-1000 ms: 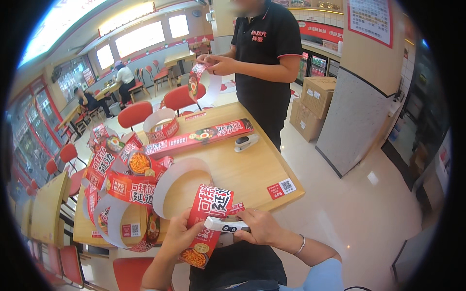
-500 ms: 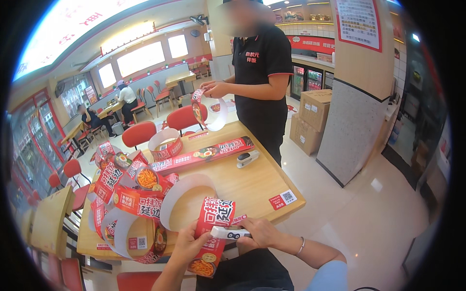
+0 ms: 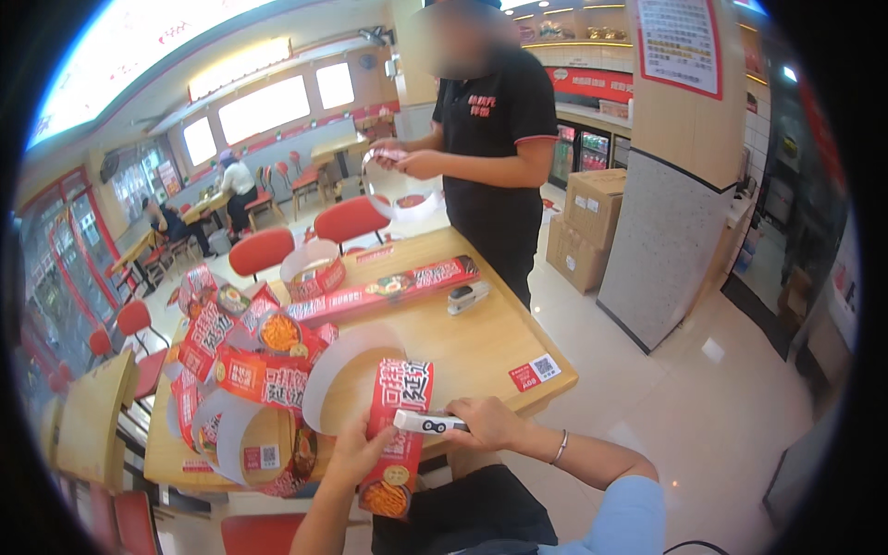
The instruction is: The person assembles paper cups by wrapping printed red paper bands around white cup bodies and securing them with a handheld stapler. The person handles multiple cups one at a time, aligns the bands, and staples them in place on a wooden table.
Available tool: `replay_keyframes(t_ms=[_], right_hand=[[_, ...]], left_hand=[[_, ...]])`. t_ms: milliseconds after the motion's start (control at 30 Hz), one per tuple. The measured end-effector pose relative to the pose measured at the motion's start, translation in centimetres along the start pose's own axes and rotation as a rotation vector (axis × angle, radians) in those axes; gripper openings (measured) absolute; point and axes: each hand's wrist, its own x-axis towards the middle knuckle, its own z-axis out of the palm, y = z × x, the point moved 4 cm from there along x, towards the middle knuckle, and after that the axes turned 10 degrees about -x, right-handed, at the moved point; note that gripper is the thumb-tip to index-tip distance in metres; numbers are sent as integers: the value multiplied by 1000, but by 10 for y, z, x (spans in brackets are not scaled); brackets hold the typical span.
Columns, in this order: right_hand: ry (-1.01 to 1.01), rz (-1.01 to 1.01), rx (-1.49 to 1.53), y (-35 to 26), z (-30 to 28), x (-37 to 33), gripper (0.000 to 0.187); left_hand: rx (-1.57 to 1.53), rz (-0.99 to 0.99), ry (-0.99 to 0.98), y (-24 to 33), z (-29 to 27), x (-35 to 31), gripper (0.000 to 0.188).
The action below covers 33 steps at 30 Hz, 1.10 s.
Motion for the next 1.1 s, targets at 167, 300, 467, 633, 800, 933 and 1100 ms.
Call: replay_keyframes(t_ms=[167,300,467,633,800,933,1100], right_hand=[[-143,76,-52,-13,-9,-1,55],[-30,56,-318,1,-39,-16,54],[-18,335,-572,73,-46,-21,48],[-44,454,-596,129,-15,-3,47],[11,246,-600,133,-13,24,49],[189,125,-682,112,-38,69,47],[247,83,-656,111,-48,117,44]], left_hand=[[-92,-46,-15,-18,0,8,30],[-310,-196,79,-3,-5,4,31],[-340,-271,70,-2,-12,7,34],[-16,-37,-43,26,-20,19,36],[281,311,131,147,-80,84,38],[889,728,234,249,-167,122,41],[1242,522,316,275,-272,125,37]])
